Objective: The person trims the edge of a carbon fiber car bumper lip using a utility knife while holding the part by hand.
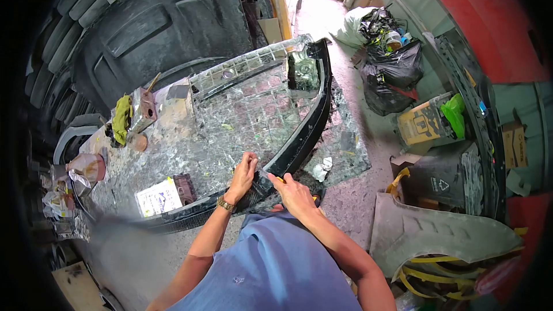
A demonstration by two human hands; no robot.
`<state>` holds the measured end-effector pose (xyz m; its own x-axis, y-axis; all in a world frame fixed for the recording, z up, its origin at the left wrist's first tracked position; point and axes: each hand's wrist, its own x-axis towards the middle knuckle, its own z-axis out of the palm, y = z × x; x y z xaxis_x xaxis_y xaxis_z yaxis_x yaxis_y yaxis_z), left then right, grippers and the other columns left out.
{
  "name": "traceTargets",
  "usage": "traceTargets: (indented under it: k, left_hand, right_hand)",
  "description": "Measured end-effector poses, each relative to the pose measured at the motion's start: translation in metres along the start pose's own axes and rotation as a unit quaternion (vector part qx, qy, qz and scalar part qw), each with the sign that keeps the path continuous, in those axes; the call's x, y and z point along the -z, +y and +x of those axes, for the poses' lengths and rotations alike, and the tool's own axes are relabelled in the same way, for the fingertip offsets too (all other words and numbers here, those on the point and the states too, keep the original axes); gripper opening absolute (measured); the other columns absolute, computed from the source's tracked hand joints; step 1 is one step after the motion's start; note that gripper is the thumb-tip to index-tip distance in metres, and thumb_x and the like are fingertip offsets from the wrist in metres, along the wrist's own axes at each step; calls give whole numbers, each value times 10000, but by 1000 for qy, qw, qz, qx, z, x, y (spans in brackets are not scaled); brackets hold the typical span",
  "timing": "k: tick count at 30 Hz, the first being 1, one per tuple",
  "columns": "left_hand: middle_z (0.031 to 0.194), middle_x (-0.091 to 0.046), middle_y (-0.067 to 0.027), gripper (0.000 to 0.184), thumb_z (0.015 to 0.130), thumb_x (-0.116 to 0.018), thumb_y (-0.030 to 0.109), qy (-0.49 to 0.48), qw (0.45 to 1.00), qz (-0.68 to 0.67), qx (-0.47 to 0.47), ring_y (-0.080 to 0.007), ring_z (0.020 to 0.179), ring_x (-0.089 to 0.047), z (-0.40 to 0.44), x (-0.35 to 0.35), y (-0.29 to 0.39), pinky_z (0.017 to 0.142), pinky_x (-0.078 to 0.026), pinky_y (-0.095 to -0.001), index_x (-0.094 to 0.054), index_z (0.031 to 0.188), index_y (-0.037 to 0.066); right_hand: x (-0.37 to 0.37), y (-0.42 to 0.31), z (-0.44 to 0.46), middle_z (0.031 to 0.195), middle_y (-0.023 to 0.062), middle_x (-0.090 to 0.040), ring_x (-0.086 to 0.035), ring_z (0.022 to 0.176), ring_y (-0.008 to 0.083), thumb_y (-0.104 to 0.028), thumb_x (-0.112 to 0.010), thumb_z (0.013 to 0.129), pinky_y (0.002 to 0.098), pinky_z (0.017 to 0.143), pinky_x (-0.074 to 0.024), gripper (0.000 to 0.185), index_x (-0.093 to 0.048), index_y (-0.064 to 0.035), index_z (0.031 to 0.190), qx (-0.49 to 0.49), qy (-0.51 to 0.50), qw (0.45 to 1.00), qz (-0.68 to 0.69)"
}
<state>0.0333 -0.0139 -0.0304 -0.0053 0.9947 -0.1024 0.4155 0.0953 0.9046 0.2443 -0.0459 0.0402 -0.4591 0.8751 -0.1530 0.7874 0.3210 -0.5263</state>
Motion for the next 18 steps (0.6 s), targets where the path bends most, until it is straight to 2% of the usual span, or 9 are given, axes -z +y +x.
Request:
traceTargets:
  k: [2, 4, 5, 11, 13, 14, 16, 18]
  left_hand:
    - [850, -628, -160, 192, 1078, -515, 223, 12, 1000, -9, -5, -308, 722, -604, 1, -1, -2, 688, -478, -418, -497, 1168, 55]
    - [809, -631, -214, 185, 1081, -496, 232, 25, 1000, 1, -15, -434, 729, -629, 0, -1, 0, 651, -468, -477, -491, 1160, 65]
    - [809, -631, -214, 185, 1081, -496, 232, 26, 1000, 1, -15, -434, 729, -629, 0, -1, 1, 651, -468, -477, -491, 1160, 65]
    - [831, -640, -215, 181, 1080, -499, 228, 31, 999, 7, -5, -427, 746, -640, 0, 0, 3, 656, -474, -468, -500, 1146, 59]
    - [834, -622, -158, 203, 1084, -505, 229, 30, 999, -23, -14, -300, 718, -595, 0, -2, 0, 680, -469, -420, -492, 1173, 47]
    - [834, -622, -158, 203, 1084, -505, 229, 29, 999, -24, -13, -300, 718, -595, 0, -4, -1, 680, -469, -420, -492, 1173, 47]
    - [828, -644, -211, 166, 1079, -500, 212, 44, 999, -13, -16, -432, 756, -643, 1, -2, 2, 653, -475, -474, -505, 1141, 57]
    - [821, -641, -210, 167, 1079, -501, 211, 48, 999, -6, -7, -432, 748, -642, 1, -2, 5, 646, -472, -477, -504, 1142, 57]
  right_hand:
    - [0, 1, -2, 948, 141, -549, -670, 767, 383, -216, -596, 1004, 500, 679, -546, 417, -571, -238, 1420, 6, 5, 1000, -6]
    - [3, 1, -6, 947, 143, -548, -666, 767, 386, -218, -602, 1002, 499, 675, -541, 420, -571, -241, 1420, -21, -27, 999, 8]
    - [4, 1, -6, 947, 143, -548, -666, 767, 386, -218, -602, 1002, 499, 675, -541, 420, -571, -241, 1420, -20, -27, 999, 7]
    - [4, -1, 1, 944, 145, -545, -666, 768, 379, -205, -611, 998, 503, 671, -532, 420, -579, -241, 1415, -20, -26, 999, 13]
    - [2, 0, 1, 943, 144, -546, -669, 774, 378, -197, -613, 996, 498, 676, -537, 419, -583, -242, 1412, -12, -10, 1000, 6]
    - [1, 1, -1, 943, 144, -546, -669, 774, 378, -197, -613, 996, 498, 676, -537, 419, -583, -242, 1412, -13, -10, 1000, 6]
    - [2, 1, -3, 936, 143, -545, -671, 775, 378, -187, -613, 993, 497, 674, -539, 417, -588, -237, 1407, -20, -11, 999, 25]
    - [3, 1, -7, 934, 143, -543, -671, 771, 377, -184, -614, 992, 495, 671, -541, 418, -589, -235, 1406, -23, -16, 999, 15]
